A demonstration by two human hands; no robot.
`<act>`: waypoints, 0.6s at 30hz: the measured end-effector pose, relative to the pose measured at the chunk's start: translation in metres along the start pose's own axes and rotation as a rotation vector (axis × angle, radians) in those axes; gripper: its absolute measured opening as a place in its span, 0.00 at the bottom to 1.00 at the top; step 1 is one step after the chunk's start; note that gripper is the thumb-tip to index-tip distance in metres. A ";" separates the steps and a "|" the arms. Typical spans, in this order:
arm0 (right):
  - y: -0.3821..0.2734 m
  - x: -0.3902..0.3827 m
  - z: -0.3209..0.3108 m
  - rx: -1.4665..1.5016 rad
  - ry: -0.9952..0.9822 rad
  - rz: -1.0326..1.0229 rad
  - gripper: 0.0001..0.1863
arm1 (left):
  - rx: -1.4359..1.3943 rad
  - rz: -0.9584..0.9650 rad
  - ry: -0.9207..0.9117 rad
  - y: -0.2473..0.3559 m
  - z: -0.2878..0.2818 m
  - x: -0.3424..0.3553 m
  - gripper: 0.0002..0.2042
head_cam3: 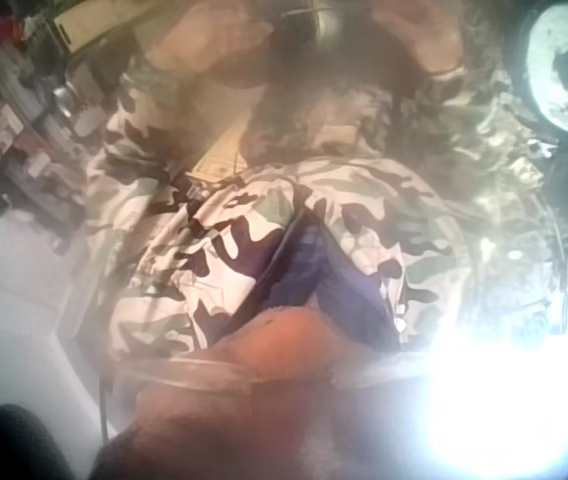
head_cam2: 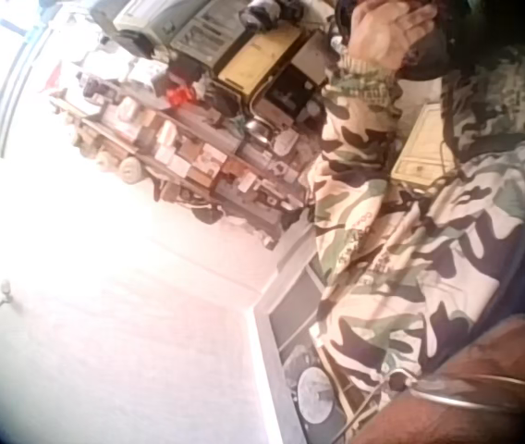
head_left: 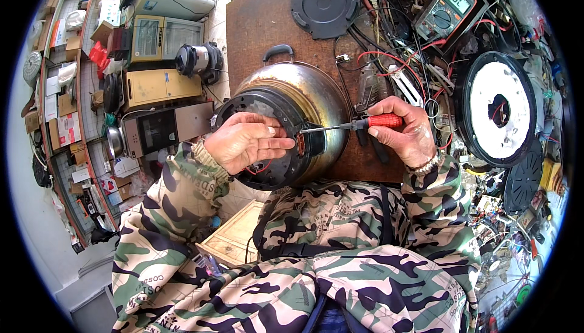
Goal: The person uses a screwdriver to adjust components inside a circular electronic device, likely a speaker or motor. They then retrieve small parts from a cabinet and continue working on the device's internal wiring.
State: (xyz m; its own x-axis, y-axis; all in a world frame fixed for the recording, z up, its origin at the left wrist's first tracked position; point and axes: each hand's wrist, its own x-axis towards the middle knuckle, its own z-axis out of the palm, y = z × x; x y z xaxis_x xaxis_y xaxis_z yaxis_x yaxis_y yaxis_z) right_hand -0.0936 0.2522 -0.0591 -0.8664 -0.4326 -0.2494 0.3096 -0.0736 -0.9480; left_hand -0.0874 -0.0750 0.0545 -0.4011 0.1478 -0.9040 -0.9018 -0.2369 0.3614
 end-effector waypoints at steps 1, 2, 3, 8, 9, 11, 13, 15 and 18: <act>0.000 0.000 0.000 0.008 -0.005 0.032 0.14 | -0.002 0.000 -0.003 0.000 0.000 0.000 0.09; 0.000 0.001 -0.001 0.017 -0.010 0.065 0.14 | -0.004 0.001 -0.007 0.001 0.000 -0.001 0.09; 0.000 0.002 -0.001 0.025 -0.016 0.097 0.14 | -0.006 0.001 -0.009 0.002 0.000 -0.001 0.09; 0.007 0.004 -0.001 0.147 -0.046 0.185 0.13 | -0.072 0.051 0.007 -0.009 -0.003 -0.002 0.10; 0.007 0.005 -0.001 0.209 -0.059 0.220 0.13 | -0.086 0.063 0.003 -0.012 -0.005 -0.002 0.10; -0.001 0.004 -0.004 0.179 -0.107 0.298 0.12 | -0.028 0.089 0.003 -0.019 -0.011 0.001 0.11; -0.002 0.003 -0.005 0.156 -0.107 0.328 0.12 | 0.047 0.118 -0.008 -0.023 -0.017 0.008 0.12; -0.002 0.003 -0.004 0.179 -0.110 0.308 0.11 | 0.137 0.151 0.034 -0.024 -0.011 0.004 0.12; -0.002 0.002 -0.006 0.103 -0.124 0.271 0.11 | 0.236 0.266 0.015 -0.034 -0.012 0.006 0.12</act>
State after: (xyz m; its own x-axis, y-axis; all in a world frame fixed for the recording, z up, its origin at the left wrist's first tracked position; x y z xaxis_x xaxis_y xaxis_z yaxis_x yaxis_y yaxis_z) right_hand -0.0981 0.2571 -0.0591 -0.6943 -0.5550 -0.4581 0.5664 -0.0287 -0.8236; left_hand -0.0570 -0.0778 0.0336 -0.6258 0.0964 -0.7740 -0.7793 -0.0365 0.6256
